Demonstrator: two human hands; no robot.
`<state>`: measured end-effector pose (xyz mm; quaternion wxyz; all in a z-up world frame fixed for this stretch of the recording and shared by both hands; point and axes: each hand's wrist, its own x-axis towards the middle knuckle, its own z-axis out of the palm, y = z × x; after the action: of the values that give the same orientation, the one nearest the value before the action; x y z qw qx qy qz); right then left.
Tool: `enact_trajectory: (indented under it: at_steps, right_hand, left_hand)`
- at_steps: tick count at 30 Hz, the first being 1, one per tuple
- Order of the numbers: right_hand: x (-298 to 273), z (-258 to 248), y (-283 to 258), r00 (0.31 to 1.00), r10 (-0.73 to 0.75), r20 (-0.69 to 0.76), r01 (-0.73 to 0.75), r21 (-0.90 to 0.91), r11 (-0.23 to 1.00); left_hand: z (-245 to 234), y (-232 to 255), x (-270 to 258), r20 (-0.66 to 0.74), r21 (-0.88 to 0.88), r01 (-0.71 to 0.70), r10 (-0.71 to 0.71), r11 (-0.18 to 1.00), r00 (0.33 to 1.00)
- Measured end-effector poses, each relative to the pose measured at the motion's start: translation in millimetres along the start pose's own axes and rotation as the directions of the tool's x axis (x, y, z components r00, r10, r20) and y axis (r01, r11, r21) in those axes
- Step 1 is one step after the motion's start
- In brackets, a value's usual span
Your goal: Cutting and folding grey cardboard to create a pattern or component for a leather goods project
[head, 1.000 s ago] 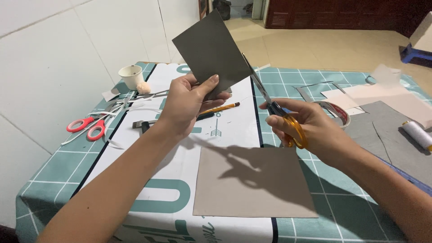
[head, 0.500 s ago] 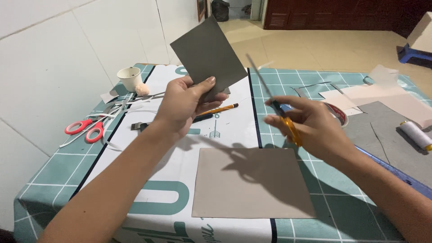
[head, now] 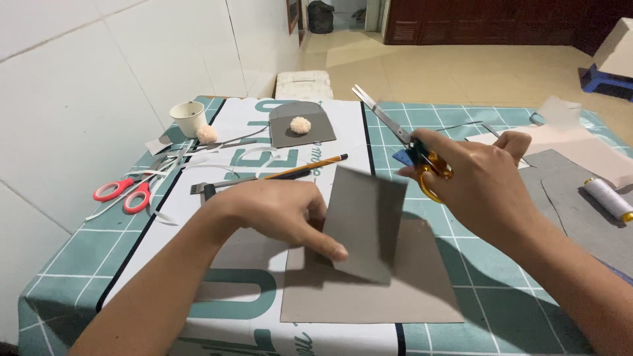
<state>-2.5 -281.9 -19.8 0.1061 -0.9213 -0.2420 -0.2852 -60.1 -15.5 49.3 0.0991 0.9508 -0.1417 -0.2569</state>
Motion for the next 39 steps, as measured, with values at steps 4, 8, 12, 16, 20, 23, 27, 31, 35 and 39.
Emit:
enact_trajectory:
  at_steps: [4,8,12,16,20,23,27,31,35,39]
  right_hand:
    - [0,-7,-2,0.996,-0.069,0.055,0.072,-0.065,0.995]
    - [-3,1,-1,0.985,-0.166,-0.038,0.162,-0.079,0.984]
    - [-4,1,-2,0.972,-0.231,-0.040,0.227,-0.092,0.970]
    - [-4,5,-2,0.954,-0.292,0.065,0.299,-0.196,0.934]
    - [-8,0,-14,0.944,-0.322,0.078,0.330,-0.152,0.932]
    - [-10,2,-15,0.933,-0.349,0.081,0.358,-0.178,0.916]
    - [-10,1,-16,0.923,-0.378,0.078,0.385,-0.246,0.890]
    - [-8,1,-13,0.954,-0.245,0.171,0.279,-0.215,0.936]
    - [0,-5,-4,0.973,-0.150,0.175,0.181,-0.175,0.968]
    - [1,-3,9,0.982,-0.049,0.184,0.110,-0.338,0.935]
  left_hand:
    - [-6,-6,-4,0.010,0.060,0.101,-0.102,0.993,0.995]
    - [-15,-5,-16,-0.015,0.021,0.186,-0.185,0.982,0.983]
    - [-14,-16,-6,-0.379,-0.210,0.052,-0.130,0.976,0.916]
    - [-1,-44,22,-0.933,0.175,-0.469,0.298,0.866,0.202]
    - [6,-44,32,-0.856,0.350,-0.492,0.486,0.797,0.179]
    - [11,-40,36,-0.847,0.353,-0.538,0.506,0.765,0.164]
    - [10,-35,35,-0.893,0.259,-0.608,0.426,0.750,0.145]
    - [3,-34,22,-0.959,-0.011,-0.710,0.195,0.704,0.208]
    - [17,-38,-26,-0.957,-0.193,-0.736,0.040,0.649,0.286]
    - [74,-99,-75,-0.872,-0.460,-0.696,-0.427,0.551,0.238]
